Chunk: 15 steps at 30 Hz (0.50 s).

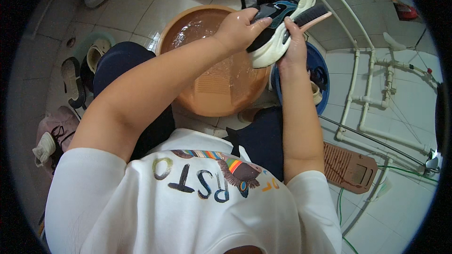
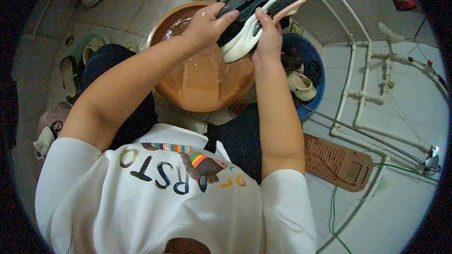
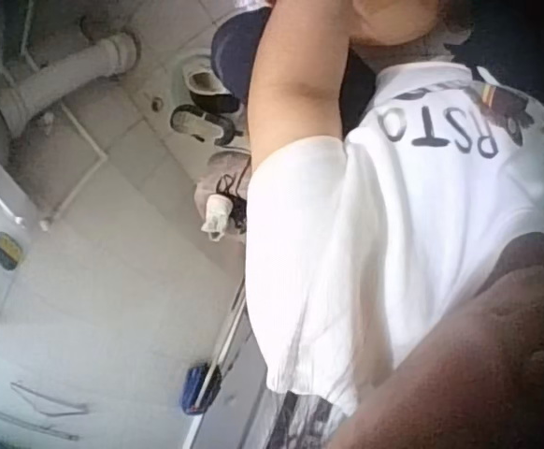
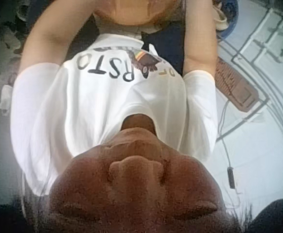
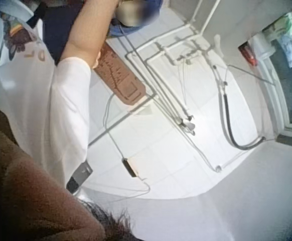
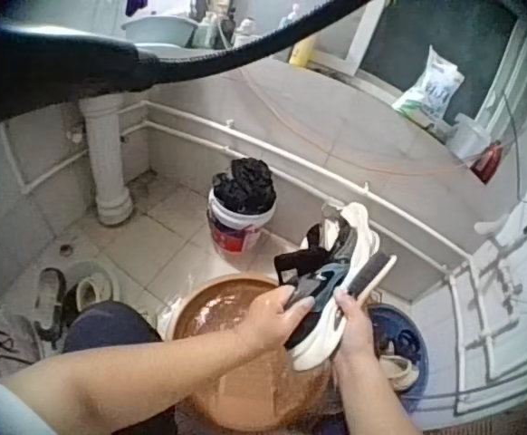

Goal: The person scrubs a pair of dark sandals and a pair of athletic sneakers using a brush and water in a large orange basin. They scrub the soles and uppers of the footwear, rinse them in the basin, and place the cleaned items into a blue tray.

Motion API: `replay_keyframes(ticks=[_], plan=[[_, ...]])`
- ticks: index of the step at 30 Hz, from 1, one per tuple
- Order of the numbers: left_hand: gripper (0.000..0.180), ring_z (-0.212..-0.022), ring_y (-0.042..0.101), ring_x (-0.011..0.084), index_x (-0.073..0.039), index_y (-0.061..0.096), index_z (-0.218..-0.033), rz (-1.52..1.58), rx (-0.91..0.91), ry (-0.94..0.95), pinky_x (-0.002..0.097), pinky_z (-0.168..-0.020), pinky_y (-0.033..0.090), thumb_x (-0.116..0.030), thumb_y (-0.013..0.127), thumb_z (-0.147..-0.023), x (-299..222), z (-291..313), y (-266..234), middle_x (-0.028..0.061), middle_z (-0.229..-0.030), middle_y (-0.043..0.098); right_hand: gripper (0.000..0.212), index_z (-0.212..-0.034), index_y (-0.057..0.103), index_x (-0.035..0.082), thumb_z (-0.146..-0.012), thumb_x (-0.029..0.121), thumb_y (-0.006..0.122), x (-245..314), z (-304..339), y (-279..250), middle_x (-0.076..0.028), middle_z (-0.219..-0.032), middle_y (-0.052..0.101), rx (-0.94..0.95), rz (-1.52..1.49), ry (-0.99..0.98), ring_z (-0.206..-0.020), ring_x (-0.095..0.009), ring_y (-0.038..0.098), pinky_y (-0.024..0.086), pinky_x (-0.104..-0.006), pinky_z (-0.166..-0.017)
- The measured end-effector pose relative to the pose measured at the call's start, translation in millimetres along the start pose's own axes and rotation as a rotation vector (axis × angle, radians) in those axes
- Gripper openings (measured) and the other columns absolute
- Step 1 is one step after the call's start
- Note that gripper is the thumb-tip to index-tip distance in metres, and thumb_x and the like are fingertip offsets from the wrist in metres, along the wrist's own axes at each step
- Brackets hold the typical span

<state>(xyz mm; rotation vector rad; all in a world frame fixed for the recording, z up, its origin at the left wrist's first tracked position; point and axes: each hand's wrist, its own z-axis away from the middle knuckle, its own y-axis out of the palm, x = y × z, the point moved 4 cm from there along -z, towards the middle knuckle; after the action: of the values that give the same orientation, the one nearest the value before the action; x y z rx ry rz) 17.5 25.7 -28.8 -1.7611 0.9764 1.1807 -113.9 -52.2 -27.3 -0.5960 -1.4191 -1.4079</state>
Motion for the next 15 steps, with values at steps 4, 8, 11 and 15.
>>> replay_keyframes(ticks=[4, 8, 11, 15], plan=[[0.041, -0.064, 0.053, 0.015, 0.002, 0.059, -0.086, -0.005, -0.083, -0.074, 0.0303, -0.062, 0.044, -0.039, 0.054, -0.088, 13, -1, -2, 0.0096, -0.07, 0.059, 0.039, -0.113, 0.045, 0.001, -0.08, 0.011, 0.062, -4, 17, 13, -0.008, -0.096, 0.054, -0.037, 0.027, -0.047, -0.085, -0.02, 0.056, 0.047, -0.0338, -0.077], [0.044, -0.064, 0.052, 0.0128, 0.002, 0.06, -0.083, 0.207, -0.076, -0.263, 0.0282, -0.064, 0.043, -0.041, 0.052, -0.089, 20, 2, 3, 0.0067, -0.072, 0.06, 0.047, -0.118, 0.043, -0.003, -0.079, 0.01, 0.064, 13, 33, 31, -0.008, -0.102, 0.054, 0.082, 0.132, -0.222, -0.089, -0.016, 0.055, 0.043, -0.029, -0.08], [0.039, -0.069, 0.055, 0.0134, 0.0, 0.061, -0.084, 0.343, -0.088, -0.33, 0.0275, -0.066, 0.044, -0.038, 0.055, -0.087, 32, 1, 10, 0.0075, -0.078, 0.062, 0.047, -0.112, 0.048, -0.006, -0.076, 0.018, 0.067, 16, 26, 28, -0.01, -0.103, 0.056, 0.099, 0.384, -0.388, -0.091, -0.017, 0.054, 0.042, -0.028, -0.08], [0.032, -0.075, 0.059, 0.018, 0.0, 0.058, -0.095, 0.609, -0.025, -0.432, 0.0295, -0.07, 0.046, -0.031, 0.054, -0.087, 33, 0, 13, 0.009, -0.084, 0.062, 0.039, -0.108, 0.052, -0.001, -0.076, 0.013, 0.069, 15, 31, 36, -0.007, -0.097, 0.059, 0.183, 0.335, -0.423, -0.086, -0.016, 0.058, 0.047, -0.0289, -0.075]])
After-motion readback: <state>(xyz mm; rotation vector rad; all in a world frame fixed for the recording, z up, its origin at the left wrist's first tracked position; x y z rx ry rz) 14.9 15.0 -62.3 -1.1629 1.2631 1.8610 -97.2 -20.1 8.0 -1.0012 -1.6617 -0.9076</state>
